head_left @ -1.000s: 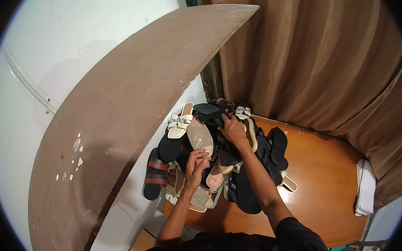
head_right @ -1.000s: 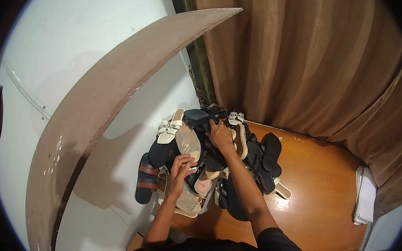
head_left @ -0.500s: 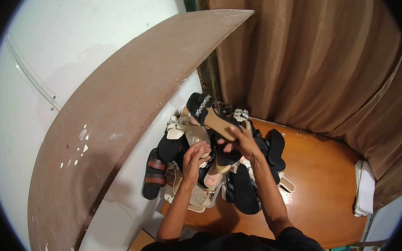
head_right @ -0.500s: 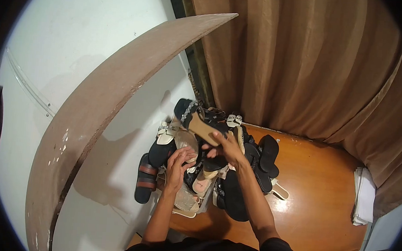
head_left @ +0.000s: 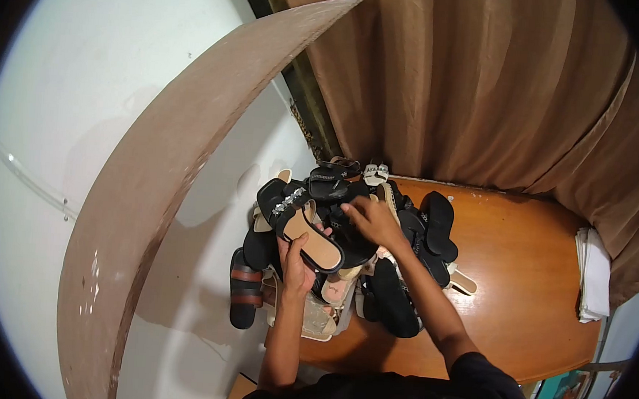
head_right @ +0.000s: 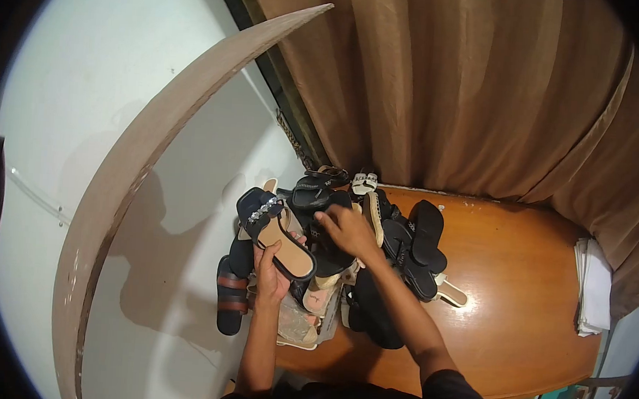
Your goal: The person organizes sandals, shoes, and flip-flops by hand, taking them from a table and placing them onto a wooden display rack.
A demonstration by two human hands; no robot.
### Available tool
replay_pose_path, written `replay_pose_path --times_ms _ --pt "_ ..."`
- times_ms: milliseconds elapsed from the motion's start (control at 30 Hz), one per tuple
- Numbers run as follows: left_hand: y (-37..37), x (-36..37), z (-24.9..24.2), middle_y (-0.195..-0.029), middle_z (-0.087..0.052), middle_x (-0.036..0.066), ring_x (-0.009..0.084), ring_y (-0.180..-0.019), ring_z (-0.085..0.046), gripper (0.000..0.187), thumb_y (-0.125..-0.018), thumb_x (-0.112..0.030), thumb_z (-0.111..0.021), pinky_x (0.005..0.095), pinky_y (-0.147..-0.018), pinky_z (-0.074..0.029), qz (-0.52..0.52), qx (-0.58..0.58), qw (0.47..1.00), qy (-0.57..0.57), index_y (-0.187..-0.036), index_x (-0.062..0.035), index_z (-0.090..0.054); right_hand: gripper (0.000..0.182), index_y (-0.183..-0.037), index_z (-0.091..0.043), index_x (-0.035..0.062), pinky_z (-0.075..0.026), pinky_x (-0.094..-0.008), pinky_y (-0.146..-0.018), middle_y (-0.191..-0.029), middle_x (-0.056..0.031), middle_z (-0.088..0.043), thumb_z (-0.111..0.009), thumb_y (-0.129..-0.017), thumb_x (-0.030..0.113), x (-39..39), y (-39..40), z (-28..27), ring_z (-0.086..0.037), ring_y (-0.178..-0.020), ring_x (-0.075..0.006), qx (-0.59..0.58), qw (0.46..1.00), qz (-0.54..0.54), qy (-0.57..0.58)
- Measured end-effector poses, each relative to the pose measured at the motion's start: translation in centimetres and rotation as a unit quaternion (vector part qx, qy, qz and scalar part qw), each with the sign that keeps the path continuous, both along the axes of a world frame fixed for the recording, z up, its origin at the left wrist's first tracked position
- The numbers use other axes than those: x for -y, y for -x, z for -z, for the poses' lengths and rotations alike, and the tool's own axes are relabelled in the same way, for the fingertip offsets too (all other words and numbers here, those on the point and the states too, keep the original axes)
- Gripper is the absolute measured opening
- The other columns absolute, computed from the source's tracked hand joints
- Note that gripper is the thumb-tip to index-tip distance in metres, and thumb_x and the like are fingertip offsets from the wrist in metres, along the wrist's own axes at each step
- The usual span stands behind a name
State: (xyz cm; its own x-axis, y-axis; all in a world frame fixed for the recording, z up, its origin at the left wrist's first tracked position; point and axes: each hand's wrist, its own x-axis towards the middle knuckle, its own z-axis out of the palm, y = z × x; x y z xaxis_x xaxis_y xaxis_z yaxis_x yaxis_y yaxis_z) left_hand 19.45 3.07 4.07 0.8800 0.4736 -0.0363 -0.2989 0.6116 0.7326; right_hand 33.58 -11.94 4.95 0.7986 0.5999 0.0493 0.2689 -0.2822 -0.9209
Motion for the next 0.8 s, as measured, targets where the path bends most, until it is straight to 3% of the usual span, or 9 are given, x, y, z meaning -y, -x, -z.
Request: replay_pose_path --times_ms 67,167,300,333,500,667,800 --pt "-0.6 -0.4 -0.4 -0.123 -0.053 0.014 0.0264 -0.105 -0.06 0.054 -0.088 0.003 -0.05 0.0538 -0.097 -0.051 0.008 -0.01 1.0 -0.019 -0.138 -0.0121 -0.036 0.029 -0.09 -0.066 -0.0011 -0.052 -0.0459 -0.074 -0.082 -0.0201 -0.069 -0.064 -0.089 0.027 -1.6 -3.7 1.5 -0.068 -0.083 -0.0373 0.162 0.985 0.034 0.048" --pt "-1.7 -1.0 -0.2 -0.125 -0.052 0.014 0.0266 -0.105 -0.06 0.054 -0.087 0.003 -0.05 0.0545 -0.098 -0.051 0.006 -0.042 0.998 -0.04 -0.138 -0.0114 -0.036 0.023 -0.091 -0.066 -0.0002 -0.052 -0.0482 -0.077 -0.088 -0.0233 -0.068 -0.067 -0.086 0.022 -4.6 -8.9 3.6 -0.066 -0.088 -0.04 0.164 0.984 0.039 0.064" --pt "-3.3 -1.4 -0.5 -0.116 -0.057 0.018 0.0297 -0.101 -0.063 0.053 -0.086 0.004 -0.049 0.0492 -0.093 -0.054 0.002 -0.065 0.996 -0.068 -0.137 -0.0079 -0.037 0.023 -0.098 -0.066 0.0006 -0.052 -0.0466 -0.08 -0.09 -0.0208 -0.069 -0.067 -0.086 0.02 -8.8 -13.8 5.9 -0.067 -0.092 -0.038 0.224 0.966 0.029 0.123" --pt "-3.7 -1.2 -1.3 -0.108 -0.06 0.019 0.032 -0.097 -0.065 0.05 -0.086 -0.001 -0.05 0.046 -0.087 -0.056 0.0 -0.081 0.994 -0.075 -0.135 -0.005 -0.039 0.025 -0.099 -0.066 0.0005 -0.053 -0.0467 -0.081 -0.092 -0.0211 -0.069 -0.068 -0.085 0.021 -9.9 -14.8 6.6 -0.067 -0.092 -0.0386 0.235 0.961 0.01 0.147" --pt "-5.3 -2.3 -0.5 -0.105 -0.062 0.019 0.0325 -0.09 -0.067 0.049 -0.085 -0.008 -0.052 0.0447 -0.079 -0.058 0.014 -0.122 0.99 -0.064 -0.132 -0.0019 -0.041 0.029 -0.101 -0.067 0.0013 -0.054 -0.0471 -0.085 -0.099 -0.0222 -0.069 -0.069 -0.083 0.024 -15.2 -18.7 8.3 -0.067 -0.095 -0.0393 0.245 0.946 -0.049 0.206" --pt "-6.1 -2.9 0.9 -0.103 -0.062 0.019 0.0314 -0.086 -0.068 0.05 -0.085 -0.009 -0.055 0.0426 -0.075 -0.06 0.012 -0.106 0.992 -0.07 -0.132 -0.0023 -0.041 0.02 -0.095 -0.07 0.0035 -0.055 -0.0463 -0.084 -0.105 -0.0187 -0.07 -0.064 -0.082 0.017 -18.8 -20.4 10.7 -0.068 -0.1 -0.0355 0.289 0.908 -0.103 0.286" --pt "-6.2 -2.9 0.5 -0.102 -0.062 0.018 0.0306 -0.085 -0.068 0.049 -0.086 -0.011 -0.056 0.0423 -0.074 -0.06 0.015 -0.103 0.993 -0.049 -0.132 -0.0034 -0.04 0.016 -0.09 -0.072 0.0055 -0.055 -0.0452 -0.08 -0.1 -0.015 -0.071 -0.06 -0.083 0.014 -19.9 -20.4 11.6 -0.07 -0.095 -0.0342 0.351 0.877 -0.134 0.3"
